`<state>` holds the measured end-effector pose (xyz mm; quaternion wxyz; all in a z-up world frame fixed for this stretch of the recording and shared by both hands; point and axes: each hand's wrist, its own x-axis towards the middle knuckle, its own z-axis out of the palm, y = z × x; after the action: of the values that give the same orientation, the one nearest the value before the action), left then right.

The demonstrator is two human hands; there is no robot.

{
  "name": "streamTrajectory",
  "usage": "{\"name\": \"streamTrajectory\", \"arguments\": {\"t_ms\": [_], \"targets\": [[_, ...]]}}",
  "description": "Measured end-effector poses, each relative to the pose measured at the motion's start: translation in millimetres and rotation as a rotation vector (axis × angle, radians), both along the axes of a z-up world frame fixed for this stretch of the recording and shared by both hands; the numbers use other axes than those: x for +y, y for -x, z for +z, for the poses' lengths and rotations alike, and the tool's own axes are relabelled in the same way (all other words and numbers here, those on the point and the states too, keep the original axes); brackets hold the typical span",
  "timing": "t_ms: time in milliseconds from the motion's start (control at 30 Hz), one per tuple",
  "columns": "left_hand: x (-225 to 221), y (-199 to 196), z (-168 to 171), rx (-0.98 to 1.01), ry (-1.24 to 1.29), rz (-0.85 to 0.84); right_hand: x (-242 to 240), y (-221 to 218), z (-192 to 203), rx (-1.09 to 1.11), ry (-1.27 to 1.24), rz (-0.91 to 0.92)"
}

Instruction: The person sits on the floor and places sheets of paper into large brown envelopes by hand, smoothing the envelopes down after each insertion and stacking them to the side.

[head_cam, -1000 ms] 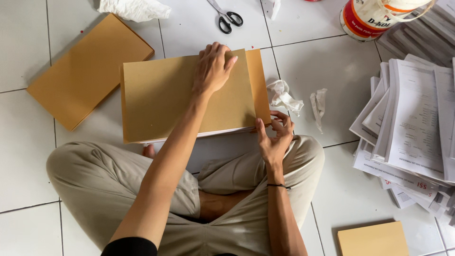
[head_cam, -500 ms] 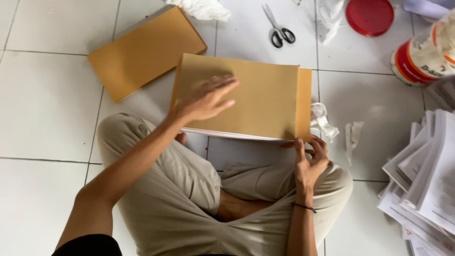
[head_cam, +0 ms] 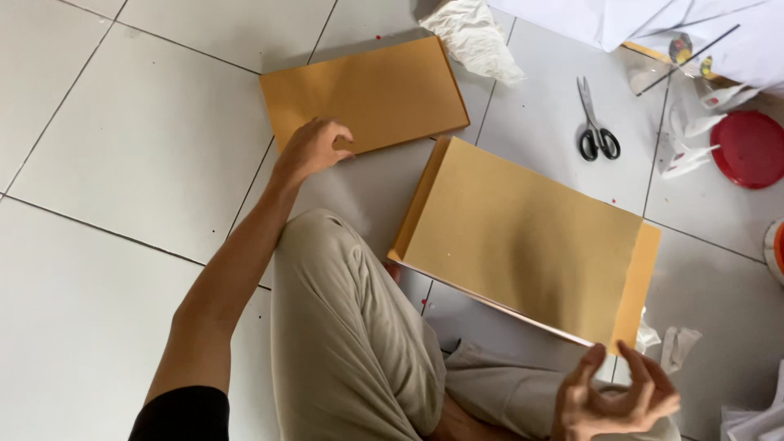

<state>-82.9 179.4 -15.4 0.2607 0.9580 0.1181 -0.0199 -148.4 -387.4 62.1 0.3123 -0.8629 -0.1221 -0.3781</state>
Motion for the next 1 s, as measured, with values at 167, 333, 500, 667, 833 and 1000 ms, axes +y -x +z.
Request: {"name": "streamTrajectory", "arguments": {"t_ms": [167, 333, 500, 667, 833, 1000], "targets": [[-3.2, 3.8, -15.5, -0.045, 0.069, 0.058, 176.4, -47.6, 47.3, 0.214, 0.019, 0.441], [5.6, 4.1, -34.7, -0.065, 0.093, 0.069, 325.5, -123.2, 49.2, 0.399, 0.47, 0.954], [18.4, 7.8, -38.7, -0.148, 0.22, 0.047, 413.8, -173.6, 8.9, 0.614, 0.901, 1.08], [30.9, 4.0, -61.5, -0.206, 0.284, 0.028, 452.1, -195.3, -31.6, 0.758, 1.029, 1.083], [36.3, 4.3, -54.4, -0.193, 0.323, 0.005, 463.9, -210.4, -47.1, 0.751, 1.123, 1.114], [20.0, 18.7, -45.1, -0.26, 0.266, 0.015, 457.4, -220.7, -60.4, 0.708, 1.092, 1.136]]}}
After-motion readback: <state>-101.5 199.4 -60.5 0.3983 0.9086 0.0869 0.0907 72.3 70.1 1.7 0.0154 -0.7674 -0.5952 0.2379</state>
